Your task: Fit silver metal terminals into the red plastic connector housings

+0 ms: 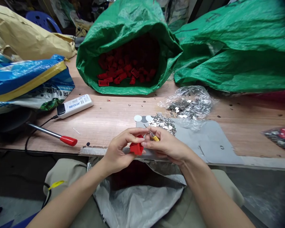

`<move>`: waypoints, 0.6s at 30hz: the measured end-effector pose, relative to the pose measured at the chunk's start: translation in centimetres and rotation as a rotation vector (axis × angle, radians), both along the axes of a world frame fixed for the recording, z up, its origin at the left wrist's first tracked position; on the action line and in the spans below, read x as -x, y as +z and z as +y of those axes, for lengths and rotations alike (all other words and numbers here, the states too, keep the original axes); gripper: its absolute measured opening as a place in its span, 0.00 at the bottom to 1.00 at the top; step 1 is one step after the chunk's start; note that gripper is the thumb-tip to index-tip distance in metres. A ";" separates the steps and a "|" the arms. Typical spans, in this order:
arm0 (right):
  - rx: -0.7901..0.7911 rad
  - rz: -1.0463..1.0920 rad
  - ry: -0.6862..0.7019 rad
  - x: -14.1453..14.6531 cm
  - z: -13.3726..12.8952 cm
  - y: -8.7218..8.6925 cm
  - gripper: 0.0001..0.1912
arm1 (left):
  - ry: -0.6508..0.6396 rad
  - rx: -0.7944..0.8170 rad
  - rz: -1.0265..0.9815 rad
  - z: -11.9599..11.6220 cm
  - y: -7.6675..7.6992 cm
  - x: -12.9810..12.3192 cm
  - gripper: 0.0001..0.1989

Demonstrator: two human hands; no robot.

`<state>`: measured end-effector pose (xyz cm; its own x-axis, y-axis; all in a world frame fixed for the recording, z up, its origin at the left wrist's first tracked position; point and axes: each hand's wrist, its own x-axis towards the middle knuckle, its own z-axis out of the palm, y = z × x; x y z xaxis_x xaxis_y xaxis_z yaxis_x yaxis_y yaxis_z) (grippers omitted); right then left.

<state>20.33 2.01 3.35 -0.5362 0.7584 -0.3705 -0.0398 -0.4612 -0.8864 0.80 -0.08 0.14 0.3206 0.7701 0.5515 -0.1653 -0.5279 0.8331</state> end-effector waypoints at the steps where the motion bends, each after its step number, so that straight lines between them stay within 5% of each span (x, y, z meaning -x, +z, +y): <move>1: 0.067 0.038 0.058 -0.1 0.0 0.1 0.27 | 0.002 0.000 -0.028 -0.1 0.1 -0.1 0.24; 6: 0.104 0.115 0.094 -0.5 -0.1 0.5 0.23 | 0.019 0.029 -0.122 0.0 0.8 -0.3 0.23; 13: -0.132 0.005 -0.022 0.6 -0.8 0.5 0.22 | -0.001 -0.027 -0.116 0.1 0.7 -0.1 0.23; 18: -0.035 0.027 0.036 0.5 -0.6 0.8 0.21 | 0.017 -0.055 -0.067 0.0 0.7 0.1 0.22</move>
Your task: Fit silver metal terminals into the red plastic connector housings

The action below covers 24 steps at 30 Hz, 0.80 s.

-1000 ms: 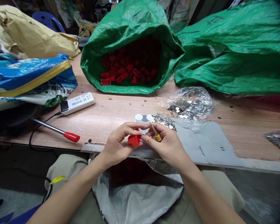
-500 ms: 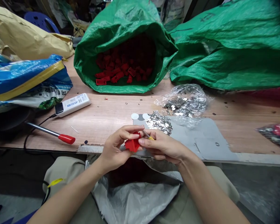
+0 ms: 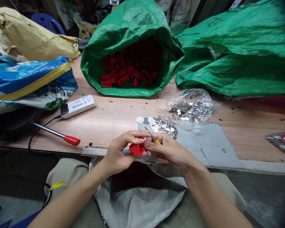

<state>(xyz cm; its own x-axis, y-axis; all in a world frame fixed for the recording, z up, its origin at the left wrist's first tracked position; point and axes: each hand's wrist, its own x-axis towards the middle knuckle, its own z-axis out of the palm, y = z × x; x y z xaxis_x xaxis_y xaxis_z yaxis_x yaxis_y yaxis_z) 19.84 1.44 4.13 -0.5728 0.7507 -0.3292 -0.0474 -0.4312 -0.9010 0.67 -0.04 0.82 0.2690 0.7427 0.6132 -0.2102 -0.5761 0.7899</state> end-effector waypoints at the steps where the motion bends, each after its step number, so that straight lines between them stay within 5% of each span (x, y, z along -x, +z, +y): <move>1: 0.008 -0.004 0.014 -0.2 0.1 0.1 0.21 | 0.004 -0.003 0.006 0.0 0.0 0.0 0.22; 11: -0.106 -0.033 -0.015 0.2 -0.7 -0.3 0.16 | -0.009 -0.035 0.034 -0.6 -0.3 0.5 0.23; 19: 0.136 0.180 0.073 1.1 -1.2 -0.5 0.17 | -0.048 -0.025 0.024 -1.7 -0.2 1.3 0.25; 24: 0.195 0.295 0.087 1.9 -1.5 -1.2 0.18 | -0.136 0.164 -0.134 -1.6 0.8 1.2 0.19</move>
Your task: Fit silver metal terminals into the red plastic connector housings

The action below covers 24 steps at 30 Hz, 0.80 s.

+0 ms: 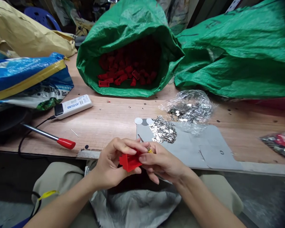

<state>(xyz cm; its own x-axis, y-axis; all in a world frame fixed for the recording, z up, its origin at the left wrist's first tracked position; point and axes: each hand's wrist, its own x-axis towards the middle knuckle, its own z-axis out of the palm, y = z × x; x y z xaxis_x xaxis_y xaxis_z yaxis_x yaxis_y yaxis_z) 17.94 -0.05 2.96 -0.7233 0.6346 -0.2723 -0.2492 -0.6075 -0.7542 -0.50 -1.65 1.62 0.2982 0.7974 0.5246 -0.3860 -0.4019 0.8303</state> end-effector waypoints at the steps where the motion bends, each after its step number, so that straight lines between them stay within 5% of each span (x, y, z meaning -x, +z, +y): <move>1: -0.007 0.012 0.006 0.0 0.0 0.0 0.19 | -0.018 0.047 -0.027 0.1 0.2 0.0 0.19; 5: -0.242 -0.304 0.001 -1.8 0.7 1.1 0.21 | -0.021 0.183 -0.033 0.8 0.2 0.1 0.17; 9: -0.860 -1.043 -0.476 -5.5 3.3 2.1 0.14 | 0.080 0.149 0.162 1.2 -0.5 -0.3 0.17; 11: -1.111 -1.294 -0.580 -6.5 5.0 1.8 0.10 | 0.133 0.123 0.285 1.3 -1.0 -0.6 0.17; 14: -1.279 -1.447 -0.432 -6.4 7.3 1.2 0.09 | 0.226 0.137 0.396 1.3 -1.6 -1.0 0.16; 19: -1.283 -1.595 -0.162 -4.6 9.4 1.1 0.08 | 0.283 0.145 0.446 1.5 -2.0 -1.2 0.17; 24: -1.319 -1.562 -0.136 -4.3 9.8 1.4 0.09 | 0.306 0.104 0.501 1.6 -1.8 -1.2 0.16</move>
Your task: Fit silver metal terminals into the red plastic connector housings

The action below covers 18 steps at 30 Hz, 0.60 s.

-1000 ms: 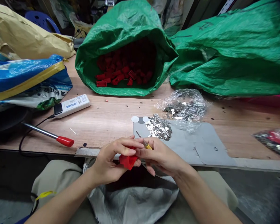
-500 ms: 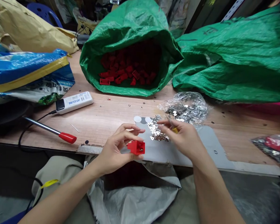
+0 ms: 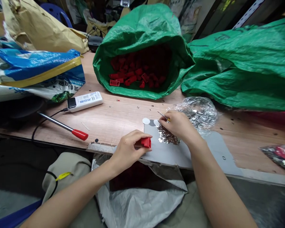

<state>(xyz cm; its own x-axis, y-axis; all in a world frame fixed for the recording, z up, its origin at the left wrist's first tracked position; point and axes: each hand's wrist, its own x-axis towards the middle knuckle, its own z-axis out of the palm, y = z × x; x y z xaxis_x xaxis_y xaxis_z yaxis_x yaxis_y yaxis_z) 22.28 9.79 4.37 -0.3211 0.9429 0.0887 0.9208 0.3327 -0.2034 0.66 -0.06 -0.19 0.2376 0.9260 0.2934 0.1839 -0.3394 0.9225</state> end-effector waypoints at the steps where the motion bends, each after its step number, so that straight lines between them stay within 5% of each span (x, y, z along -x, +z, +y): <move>1: 0.003 0.006 0.004 0.0 0.0 0.0 0.09 | 0.000 -0.001 0.003 0.0 0.0 0.0 0.16; 8: -0.059 -0.070 -0.002 0.5 0.0 -0.5 0.09 | -0.012 0.022 -0.009 0.0 -0.2 -0.1 0.17; 11: -0.101 0.068 -0.044 0.6 -0.8 -0.4 0.07 | 0.004 0.051 -0.010 0.0 -0.3 -0.1 0.19; 15: 0.232 0.450 -0.016 0.6 -3.9 0.6 0.12 | 0.012 0.136 -0.066 -0.1 -0.3 0.0 0.16; 18: 0.512 0.502 0.044 1.0 -6.1 0.9 0.15 | 0.004 0.159 -0.069 -0.1 -0.1 0.1 0.14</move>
